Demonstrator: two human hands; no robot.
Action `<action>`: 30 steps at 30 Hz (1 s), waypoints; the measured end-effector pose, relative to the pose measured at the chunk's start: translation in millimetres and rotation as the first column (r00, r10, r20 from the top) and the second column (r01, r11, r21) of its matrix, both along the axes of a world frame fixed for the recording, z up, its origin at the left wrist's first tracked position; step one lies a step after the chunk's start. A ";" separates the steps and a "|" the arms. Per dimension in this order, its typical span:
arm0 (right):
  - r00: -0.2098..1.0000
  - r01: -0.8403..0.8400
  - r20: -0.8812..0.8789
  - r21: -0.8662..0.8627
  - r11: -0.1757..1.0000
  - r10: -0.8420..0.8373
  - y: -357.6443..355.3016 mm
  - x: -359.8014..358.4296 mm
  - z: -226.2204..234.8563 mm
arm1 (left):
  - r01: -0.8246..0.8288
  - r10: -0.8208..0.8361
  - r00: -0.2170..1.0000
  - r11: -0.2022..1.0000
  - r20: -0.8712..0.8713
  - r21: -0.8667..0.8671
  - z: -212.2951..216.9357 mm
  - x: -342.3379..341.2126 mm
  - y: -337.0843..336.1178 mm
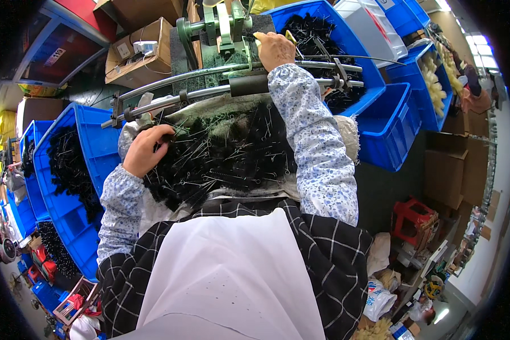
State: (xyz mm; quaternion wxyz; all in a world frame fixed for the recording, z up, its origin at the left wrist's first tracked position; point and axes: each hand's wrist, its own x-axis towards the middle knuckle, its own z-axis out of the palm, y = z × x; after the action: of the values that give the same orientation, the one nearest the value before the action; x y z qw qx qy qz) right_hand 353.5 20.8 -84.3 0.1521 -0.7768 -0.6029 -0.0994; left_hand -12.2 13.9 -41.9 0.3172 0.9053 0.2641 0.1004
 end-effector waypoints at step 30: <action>1.000 0.024 0.016 0.100 0.995 -0.025 23.0 -55.0 -9.7 | -0.116 0.183 0.886 0.977 0.427 -0.180 36.5 20.7 -6.7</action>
State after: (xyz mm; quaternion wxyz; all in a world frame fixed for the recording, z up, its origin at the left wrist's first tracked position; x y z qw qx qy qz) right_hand 298.5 43.8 -94.0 0.1843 -0.7747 -0.5889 -0.1379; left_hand 8.5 7.3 -5.5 0.4268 0.8096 0.2613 0.3068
